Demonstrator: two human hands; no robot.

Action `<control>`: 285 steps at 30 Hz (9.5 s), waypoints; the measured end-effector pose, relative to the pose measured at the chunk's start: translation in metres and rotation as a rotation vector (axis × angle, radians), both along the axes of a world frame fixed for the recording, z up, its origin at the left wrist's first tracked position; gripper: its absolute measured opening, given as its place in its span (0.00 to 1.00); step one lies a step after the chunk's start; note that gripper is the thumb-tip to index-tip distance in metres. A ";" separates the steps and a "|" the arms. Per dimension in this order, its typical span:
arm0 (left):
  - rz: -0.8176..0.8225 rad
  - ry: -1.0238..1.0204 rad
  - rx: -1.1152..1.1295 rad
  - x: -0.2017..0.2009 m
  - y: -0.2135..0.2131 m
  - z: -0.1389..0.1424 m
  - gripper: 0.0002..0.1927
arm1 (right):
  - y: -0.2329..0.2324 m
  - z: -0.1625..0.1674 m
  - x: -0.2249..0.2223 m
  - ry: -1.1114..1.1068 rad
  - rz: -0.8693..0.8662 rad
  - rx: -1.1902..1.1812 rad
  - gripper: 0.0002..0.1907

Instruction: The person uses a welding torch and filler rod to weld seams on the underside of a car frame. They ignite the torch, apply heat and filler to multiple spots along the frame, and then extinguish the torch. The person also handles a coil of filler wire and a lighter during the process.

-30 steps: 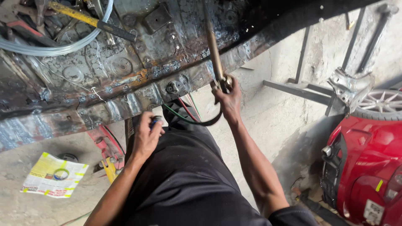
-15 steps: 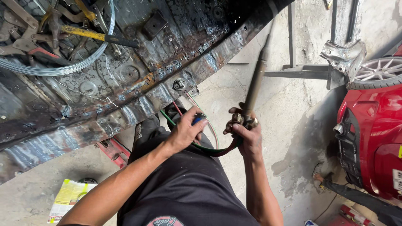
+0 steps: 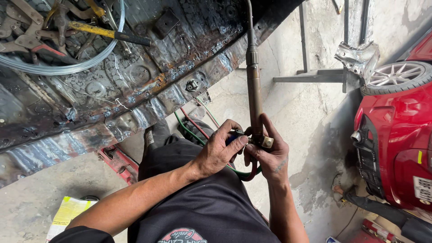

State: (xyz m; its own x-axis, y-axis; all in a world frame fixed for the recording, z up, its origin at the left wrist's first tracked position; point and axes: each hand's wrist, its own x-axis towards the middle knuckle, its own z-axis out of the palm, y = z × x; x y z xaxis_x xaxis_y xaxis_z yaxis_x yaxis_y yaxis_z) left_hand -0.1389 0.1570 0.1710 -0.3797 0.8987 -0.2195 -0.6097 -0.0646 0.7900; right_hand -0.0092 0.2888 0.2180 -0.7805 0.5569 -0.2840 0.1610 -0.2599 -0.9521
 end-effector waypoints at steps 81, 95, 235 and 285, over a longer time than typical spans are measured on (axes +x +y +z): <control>0.549 -0.330 0.367 -0.111 0.004 -0.065 0.21 | 0.115 -0.002 0.078 -0.271 0.440 -0.264 0.42; 0.507 -0.328 0.339 -0.110 0.015 -0.064 0.16 | 0.119 -0.008 0.083 -0.128 0.411 -0.401 0.40; 0.504 0.029 -0.767 -0.039 -0.232 -0.228 0.03 | -0.002 -0.007 -0.021 -0.252 0.312 0.030 0.35; 0.588 0.374 -0.877 -0.046 -0.164 -0.214 0.06 | 0.039 -0.015 0.030 -0.449 0.101 0.043 0.34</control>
State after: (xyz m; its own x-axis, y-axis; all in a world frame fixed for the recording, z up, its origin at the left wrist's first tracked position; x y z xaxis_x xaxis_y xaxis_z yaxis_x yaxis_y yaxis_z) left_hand -0.1845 -0.0071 -0.0428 -0.8690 0.1481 -0.4722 -0.3825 0.4044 0.8308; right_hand 0.0207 0.3274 0.2030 -0.6366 0.5030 -0.5846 0.5821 -0.1839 -0.7921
